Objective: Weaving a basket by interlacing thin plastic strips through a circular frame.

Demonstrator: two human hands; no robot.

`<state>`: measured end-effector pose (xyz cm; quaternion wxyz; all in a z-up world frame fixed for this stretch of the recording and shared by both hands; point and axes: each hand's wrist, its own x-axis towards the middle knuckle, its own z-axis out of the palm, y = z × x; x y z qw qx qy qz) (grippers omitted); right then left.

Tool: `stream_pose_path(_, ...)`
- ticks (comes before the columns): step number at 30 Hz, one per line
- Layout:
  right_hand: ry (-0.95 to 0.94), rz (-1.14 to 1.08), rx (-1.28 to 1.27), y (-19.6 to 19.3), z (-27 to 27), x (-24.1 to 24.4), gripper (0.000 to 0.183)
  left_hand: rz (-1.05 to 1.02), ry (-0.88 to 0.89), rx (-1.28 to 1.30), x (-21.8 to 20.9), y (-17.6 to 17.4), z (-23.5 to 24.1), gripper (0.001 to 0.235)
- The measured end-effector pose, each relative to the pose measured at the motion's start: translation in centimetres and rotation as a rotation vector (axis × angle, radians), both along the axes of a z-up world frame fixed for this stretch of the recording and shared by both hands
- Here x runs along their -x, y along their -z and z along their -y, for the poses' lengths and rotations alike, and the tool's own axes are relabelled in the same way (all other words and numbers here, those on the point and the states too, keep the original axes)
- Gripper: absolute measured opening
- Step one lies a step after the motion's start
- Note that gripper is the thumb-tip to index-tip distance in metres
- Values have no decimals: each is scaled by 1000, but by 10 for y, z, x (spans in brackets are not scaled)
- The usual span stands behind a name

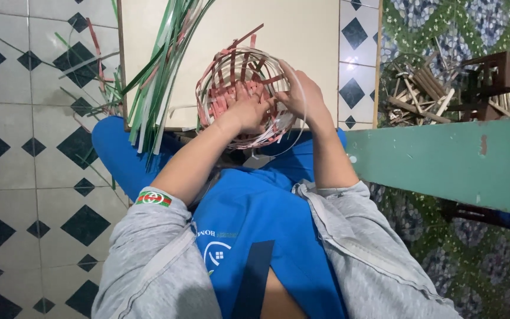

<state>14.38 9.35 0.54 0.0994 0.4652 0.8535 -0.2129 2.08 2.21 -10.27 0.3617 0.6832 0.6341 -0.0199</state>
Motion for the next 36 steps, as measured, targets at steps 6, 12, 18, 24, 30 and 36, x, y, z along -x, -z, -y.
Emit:
stream_pose_path(6,-38,50,-33,11,-10,-2,69,5,-3,5,2,-15,4,92)
stream_pose_path(12,-34,42,-35,10,-5,1,68,-13,48,123,9,-70,9,87)
stream_pose_path(18,-59,-21,-45,8,2,-2,65,-40,93,249,11,-95,11,86)
stream_pose_path(24,-80,-92,-38,-2,1,4,63,-8,62,229,14,-99,16,86)
stream_pose_path(30,-56,-162,-14,-11,13,0,56,-19,76,213,10,-89,19,85)
stream_pose_path(36,-213,-461,51,-6,9,-28,94,23,61,185,9,-95,31,94)
